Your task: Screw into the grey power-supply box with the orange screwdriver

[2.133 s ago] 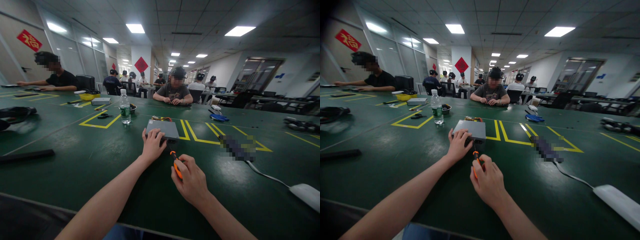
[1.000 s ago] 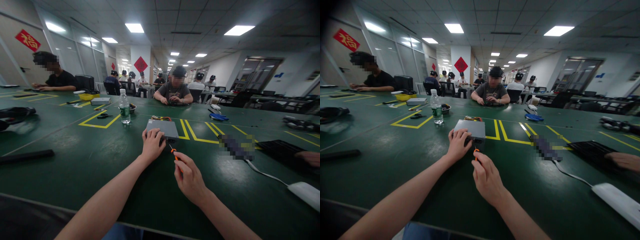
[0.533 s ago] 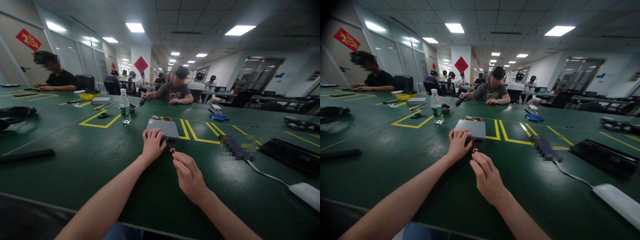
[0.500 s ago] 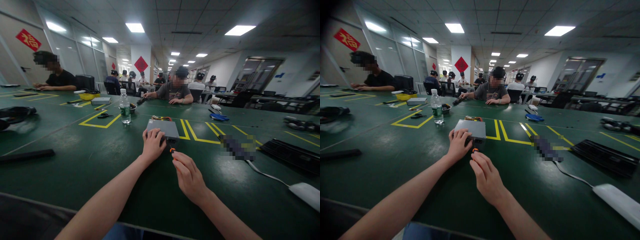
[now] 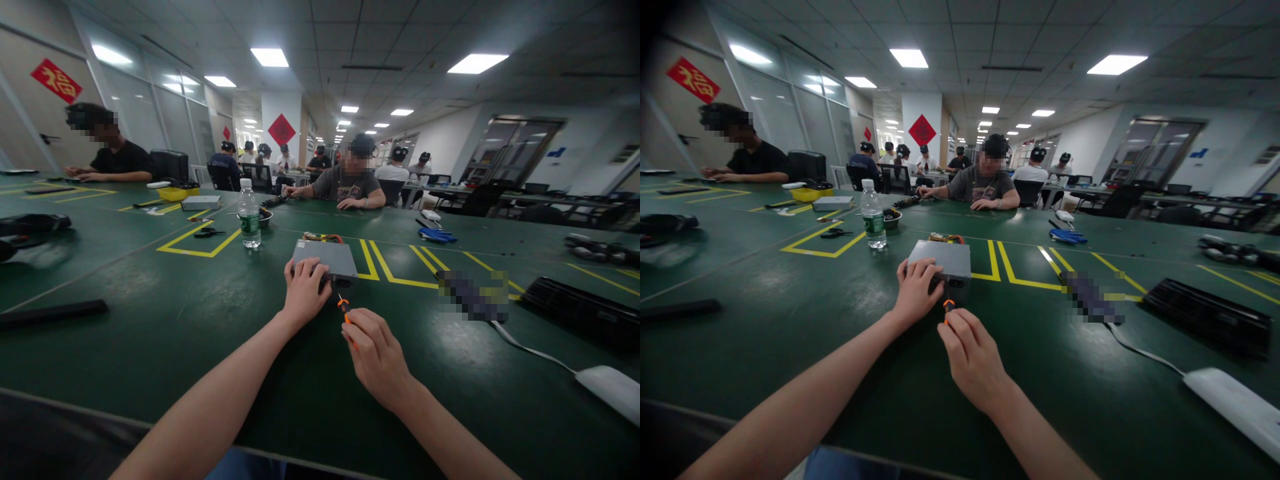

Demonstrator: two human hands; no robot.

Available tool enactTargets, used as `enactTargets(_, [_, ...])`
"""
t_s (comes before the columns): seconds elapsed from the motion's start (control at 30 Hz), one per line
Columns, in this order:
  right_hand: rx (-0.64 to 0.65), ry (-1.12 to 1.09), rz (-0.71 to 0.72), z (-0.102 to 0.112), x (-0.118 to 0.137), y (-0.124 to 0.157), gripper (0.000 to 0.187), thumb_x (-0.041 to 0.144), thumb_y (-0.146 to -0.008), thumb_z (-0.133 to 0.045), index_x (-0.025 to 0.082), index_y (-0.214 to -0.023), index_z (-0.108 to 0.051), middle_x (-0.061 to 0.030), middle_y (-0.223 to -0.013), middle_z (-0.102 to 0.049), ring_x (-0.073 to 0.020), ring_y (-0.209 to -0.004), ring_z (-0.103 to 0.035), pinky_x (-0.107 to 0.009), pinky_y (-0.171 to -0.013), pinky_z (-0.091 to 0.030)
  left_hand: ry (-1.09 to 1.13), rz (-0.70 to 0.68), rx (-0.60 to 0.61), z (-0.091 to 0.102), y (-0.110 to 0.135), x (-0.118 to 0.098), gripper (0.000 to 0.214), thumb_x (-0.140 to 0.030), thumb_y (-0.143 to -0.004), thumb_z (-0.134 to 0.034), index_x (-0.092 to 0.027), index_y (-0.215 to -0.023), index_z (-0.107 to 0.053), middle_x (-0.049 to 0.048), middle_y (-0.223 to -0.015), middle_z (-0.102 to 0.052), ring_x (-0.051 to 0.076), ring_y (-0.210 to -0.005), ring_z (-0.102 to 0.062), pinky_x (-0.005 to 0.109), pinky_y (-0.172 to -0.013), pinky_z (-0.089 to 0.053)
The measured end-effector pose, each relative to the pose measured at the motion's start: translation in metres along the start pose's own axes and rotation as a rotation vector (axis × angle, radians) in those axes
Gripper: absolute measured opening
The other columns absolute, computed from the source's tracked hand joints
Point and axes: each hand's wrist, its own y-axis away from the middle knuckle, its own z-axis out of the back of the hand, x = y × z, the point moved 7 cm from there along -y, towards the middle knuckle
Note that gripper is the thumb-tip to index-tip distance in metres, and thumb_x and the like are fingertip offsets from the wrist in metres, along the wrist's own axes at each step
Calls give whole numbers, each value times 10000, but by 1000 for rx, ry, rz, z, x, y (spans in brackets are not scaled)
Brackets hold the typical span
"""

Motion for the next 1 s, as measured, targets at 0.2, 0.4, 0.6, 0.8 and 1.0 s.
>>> enactTargets(0.2, [58, -56, -38, -5, -2, -2, 303, 16, -796, -469, 137, -1070, -424, -153, -1182, -426, -251, -1176, -408, -415, -880, -488, -3, -2, 4, -1, 0, 0, 232, -292, -788, -521, -252, -1014, -555, 46, -1182, -536, 227, -1145, -422, 462, -1050, -166])
enactTargets(0.4, [-4, 30, -31, 2, -1, -4, 199, 90, -786, -556, 189, -950, -503, -88, -1000, -483, -218, -1002, -489, -366, -747, -524, -11, -4, 9, -1, 0, 0, 237, -297, -785, -524, -257, -1017, -553, 48, -1194, -529, 229, -1150, -420, 465, -1054, -159])
enactTargets(0.6, [30, -139, 31, -2, 3, -2, 366, -13, -785, -456, 128, -1120, -417, -137, -1143, -494, -231, -1147, -442, -404, -881, -492, -6, -4, 11, -1, 0, 0, 226, -297, -790, -520, -259, -1010, -552, 44, -1195, -530, 219, -1149, -423, 458, -1056, -153])
enactTargets(0.8, [44, -43, -80, -2, -3, -3, 321, 42, -789, -482, 208, -1058, -428, -119, -1233, -377, -255, -1198, -387, -450, -876, -479, -1, 2, 6, -1, 0, 0, 224, -283, -781, -526, -256, -1001, -559, 47, -1185, -536, 227, -1146, -425, 463, -1057, -151])
enactTargets(1.0, [7, 59, -42, 2, -2, -3, 236, 62, -785, -520, 220, -960, -506, -77, -1026, -440, -210, -1001, -478, -351, -740, -526, 3, -2, 1, 0, 0, -1, 234, -278, -780, -527, -257, -1010, -560, 48, -1190, -532, 231, -1147, -424, 464, -1054, -163])
